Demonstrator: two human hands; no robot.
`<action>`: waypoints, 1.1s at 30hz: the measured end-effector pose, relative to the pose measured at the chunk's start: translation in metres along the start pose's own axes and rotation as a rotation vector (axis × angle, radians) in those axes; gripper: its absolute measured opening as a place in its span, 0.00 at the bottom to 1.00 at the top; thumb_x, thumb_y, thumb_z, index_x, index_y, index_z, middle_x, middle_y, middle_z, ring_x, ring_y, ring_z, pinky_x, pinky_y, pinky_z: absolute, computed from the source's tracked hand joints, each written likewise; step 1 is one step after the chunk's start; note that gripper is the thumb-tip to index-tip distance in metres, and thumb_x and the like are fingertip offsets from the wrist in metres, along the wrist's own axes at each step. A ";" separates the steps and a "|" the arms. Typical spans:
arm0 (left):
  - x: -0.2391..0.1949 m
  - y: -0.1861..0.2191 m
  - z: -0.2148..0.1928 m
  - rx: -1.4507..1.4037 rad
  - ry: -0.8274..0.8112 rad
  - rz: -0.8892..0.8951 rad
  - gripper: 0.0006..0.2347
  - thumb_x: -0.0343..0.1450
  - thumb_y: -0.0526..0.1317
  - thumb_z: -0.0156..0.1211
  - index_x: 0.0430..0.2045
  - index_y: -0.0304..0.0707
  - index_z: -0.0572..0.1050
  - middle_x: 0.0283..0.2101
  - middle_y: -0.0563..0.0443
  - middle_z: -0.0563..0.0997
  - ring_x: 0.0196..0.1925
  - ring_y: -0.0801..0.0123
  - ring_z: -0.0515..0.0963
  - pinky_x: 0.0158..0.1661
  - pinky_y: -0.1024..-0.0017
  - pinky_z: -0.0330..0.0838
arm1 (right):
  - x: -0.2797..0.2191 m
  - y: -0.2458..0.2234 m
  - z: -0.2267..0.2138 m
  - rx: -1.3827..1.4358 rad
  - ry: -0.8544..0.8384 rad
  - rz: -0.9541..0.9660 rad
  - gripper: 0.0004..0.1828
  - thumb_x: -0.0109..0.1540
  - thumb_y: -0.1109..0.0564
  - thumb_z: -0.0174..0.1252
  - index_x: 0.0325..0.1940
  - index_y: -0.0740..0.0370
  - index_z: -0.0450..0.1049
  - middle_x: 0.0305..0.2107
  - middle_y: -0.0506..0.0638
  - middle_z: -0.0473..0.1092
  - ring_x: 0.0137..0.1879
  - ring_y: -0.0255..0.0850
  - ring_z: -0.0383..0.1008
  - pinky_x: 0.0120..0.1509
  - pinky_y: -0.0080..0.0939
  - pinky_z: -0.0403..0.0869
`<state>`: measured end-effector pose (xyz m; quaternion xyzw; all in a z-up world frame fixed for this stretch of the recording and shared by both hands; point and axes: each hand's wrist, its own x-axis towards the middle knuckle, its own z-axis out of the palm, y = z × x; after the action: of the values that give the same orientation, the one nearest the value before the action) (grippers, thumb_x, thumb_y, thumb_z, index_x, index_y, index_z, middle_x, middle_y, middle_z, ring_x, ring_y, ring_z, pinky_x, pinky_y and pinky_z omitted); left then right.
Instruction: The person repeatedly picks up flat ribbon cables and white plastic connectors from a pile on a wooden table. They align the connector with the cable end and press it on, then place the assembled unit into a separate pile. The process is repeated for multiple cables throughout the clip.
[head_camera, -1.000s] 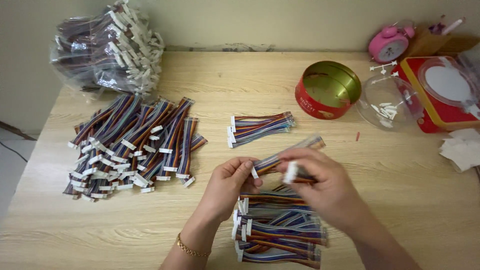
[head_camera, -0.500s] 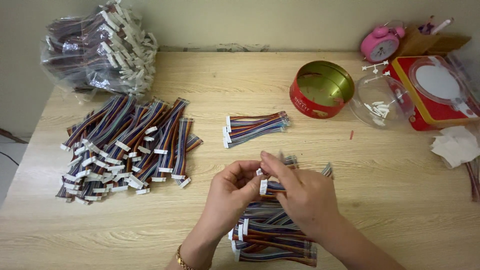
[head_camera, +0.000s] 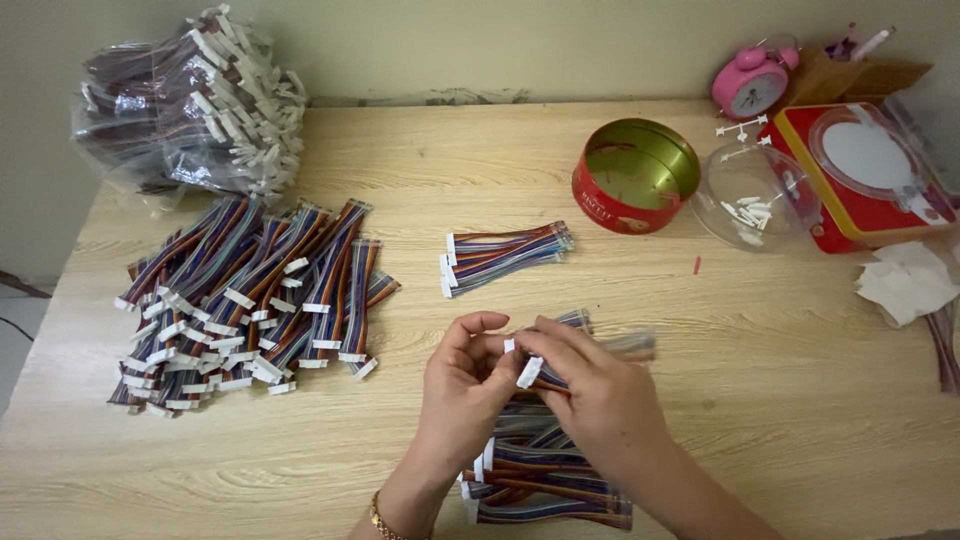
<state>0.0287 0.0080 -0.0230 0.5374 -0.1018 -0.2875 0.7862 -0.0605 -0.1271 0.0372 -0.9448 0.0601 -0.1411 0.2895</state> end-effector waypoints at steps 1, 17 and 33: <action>-0.001 0.001 0.001 -0.001 -0.001 -0.001 0.15 0.70 0.25 0.59 0.51 0.33 0.71 0.36 0.51 0.80 0.35 0.78 0.79 0.36 0.80 0.76 | -0.001 -0.001 0.000 -0.001 0.000 0.001 0.36 0.46 0.64 0.71 0.58 0.52 0.74 0.57 0.51 0.73 0.51 0.48 0.81 0.46 0.42 0.80; -0.013 0.022 0.013 0.300 0.009 0.033 0.12 0.69 0.26 0.61 0.45 0.31 0.74 0.33 0.52 0.81 0.33 0.78 0.80 0.34 0.79 0.76 | -0.006 0.012 -0.006 -0.034 0.039 -0.287 0.35 0.44 0.61 0.73 0.55 0.62 0.72 0.44 0.53 0.74 0.42 0.46 0.81 0.40 0.39 0.79; -0.024 0.012 0.026 0.811 0.170 0.400 0.15 0.68 0.28 0.61 0.46 0.35 0.66 0.24 0.50 0.78 0.22 0.69 0.78 0.24 0.69 0.73 | -0.011 0.004 0.007 -0.155 0.170 -0.275 0.29 0.49 0.68 0.65 0.55 0.60 0.78 0.31 0.47 0.71 0.29 0.41 0.75 0.28 0.40 0.73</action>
<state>0.0008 0.0040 0.0023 0.7932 -0.2432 -0.0218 0.5579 -0.0692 -0.1243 0.0270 -0.9483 -0.0345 -0.2537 0.1878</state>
